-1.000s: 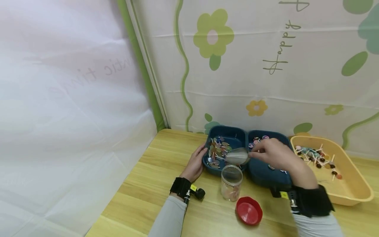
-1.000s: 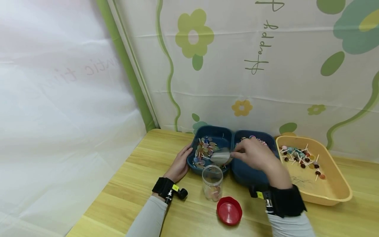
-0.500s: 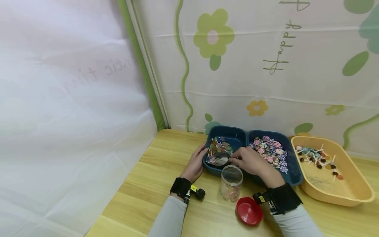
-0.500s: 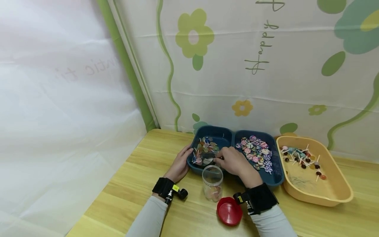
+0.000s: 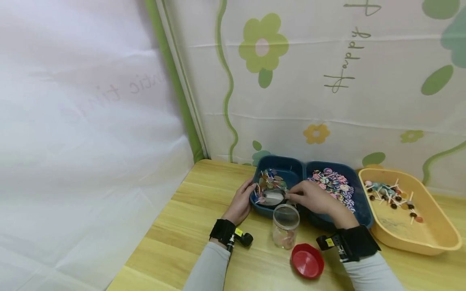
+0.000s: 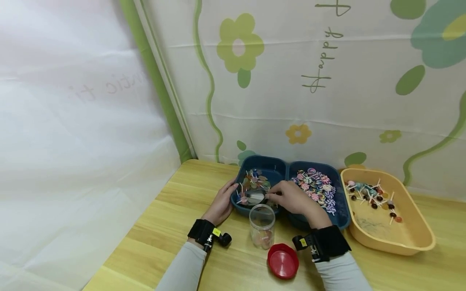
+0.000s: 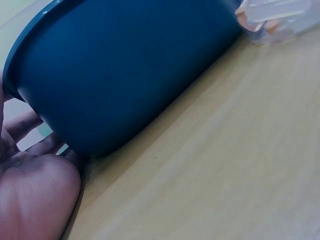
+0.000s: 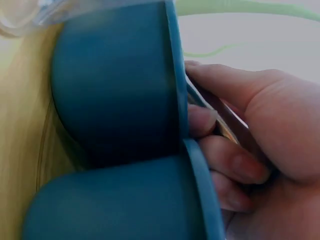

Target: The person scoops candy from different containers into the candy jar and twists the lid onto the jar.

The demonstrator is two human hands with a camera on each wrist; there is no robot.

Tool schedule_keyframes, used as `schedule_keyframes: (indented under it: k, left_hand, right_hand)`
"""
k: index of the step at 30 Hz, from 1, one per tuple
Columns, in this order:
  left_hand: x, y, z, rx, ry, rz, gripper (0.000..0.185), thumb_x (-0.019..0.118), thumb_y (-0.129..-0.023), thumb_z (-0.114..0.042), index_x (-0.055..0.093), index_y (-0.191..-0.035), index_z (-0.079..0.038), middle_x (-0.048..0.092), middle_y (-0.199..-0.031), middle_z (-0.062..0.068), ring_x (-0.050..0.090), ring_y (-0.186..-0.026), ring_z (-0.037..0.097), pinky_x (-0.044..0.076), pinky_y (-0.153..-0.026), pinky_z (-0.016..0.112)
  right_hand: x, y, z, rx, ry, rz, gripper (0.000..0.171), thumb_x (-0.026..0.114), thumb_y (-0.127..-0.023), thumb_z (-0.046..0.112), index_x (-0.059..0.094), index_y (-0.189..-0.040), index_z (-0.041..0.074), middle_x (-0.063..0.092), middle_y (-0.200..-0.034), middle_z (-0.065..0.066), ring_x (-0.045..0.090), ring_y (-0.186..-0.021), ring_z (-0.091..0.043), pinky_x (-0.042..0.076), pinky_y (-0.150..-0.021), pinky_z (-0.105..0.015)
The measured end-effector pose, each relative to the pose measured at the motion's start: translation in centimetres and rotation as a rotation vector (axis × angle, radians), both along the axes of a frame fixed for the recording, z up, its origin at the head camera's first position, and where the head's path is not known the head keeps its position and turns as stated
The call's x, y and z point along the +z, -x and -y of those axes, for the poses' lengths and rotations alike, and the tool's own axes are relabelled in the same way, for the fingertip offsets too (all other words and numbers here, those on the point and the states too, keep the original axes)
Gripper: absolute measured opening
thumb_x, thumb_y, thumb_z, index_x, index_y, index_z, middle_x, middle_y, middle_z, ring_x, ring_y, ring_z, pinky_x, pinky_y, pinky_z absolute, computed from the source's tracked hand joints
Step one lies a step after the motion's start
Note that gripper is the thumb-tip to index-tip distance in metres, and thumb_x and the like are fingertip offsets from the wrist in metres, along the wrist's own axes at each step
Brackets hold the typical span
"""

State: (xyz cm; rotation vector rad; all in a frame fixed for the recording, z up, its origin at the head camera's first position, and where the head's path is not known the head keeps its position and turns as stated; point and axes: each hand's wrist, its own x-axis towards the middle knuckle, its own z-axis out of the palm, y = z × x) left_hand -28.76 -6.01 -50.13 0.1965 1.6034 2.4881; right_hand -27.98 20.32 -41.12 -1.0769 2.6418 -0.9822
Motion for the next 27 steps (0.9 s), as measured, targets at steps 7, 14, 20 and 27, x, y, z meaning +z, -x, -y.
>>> schedule_keyframes:
  k: [7,14,20,27]
  left_hand:
    - [0.1,0.1,-0.1,0.015,0.012,0.026,0.047,0.044,-0.112,-0.020,0.039,-0.158,-0.011,0.033,-0.160,0.020,0.044,-0.135,0.028,0.050,-0.092,0.026]
    - [0.2,0.2,-0.2,0.035,0.032,0.012,0.047,0.045,-0.111,-0.020,0.041,-0.157,-0.008,0.030,-0.164,0.014,0.029,-0.150,0.027,0.033,-0.119,0.039]
    - [0.2,0.1,-0.2,0.036,0.018,0.007,0.047,0.045,-0.111,-0.020,0.041,-0.156,-0.006,0.028,-0.164,0.016,0.029,-0.149,0.026,0.028,-0.121,0.042]
    - [0.0,0.0,-0.1,0.026,0.022,0.018,0.048,0.041,-0.112,-0.020,0.037,-0.158,-0.004,0.027,-0.164,0.017,0.029,-0.149,0.024,0.027,-0.121,0.040]
  right_hand:
    - [-0.2,0.1,-1.0,0.028,0.082,0.009,0.019,0.064,-0.103,0.016,0.081,-0.101,0.010,0.071,-0.082,-0.002,0.055,-0.067,-0.009,0.048,-0.061,-0.026]
    - [-0.3,0.6,-1.0,0.056,0.123,0.018,0.019,0.063,-0.103,0.016,0.081,-0.099,0.010,0.059,-0.070,0.000,0.047,-0.060,-0.006,0.041,-0.056,-0.026]
    - [-0.6,0.8,-0.9,0.074,0.172,0.035,0.019,0.063,-0.103,0.015,0.080,-0.101,0.007,0.058,-0.069,-0.006,0.047,-0.059,-0.007,0.042,-0.055,-0.026]
    - [-1.2,1.1,-1.4,0.064,0.246,0.099,0.019,0.061,-0.104,0.013,0.079,-0.106,0.007,0.059,-0.072,-0.019,0.051,-0.059,-0.019,0.044,-0.056,-0.028]
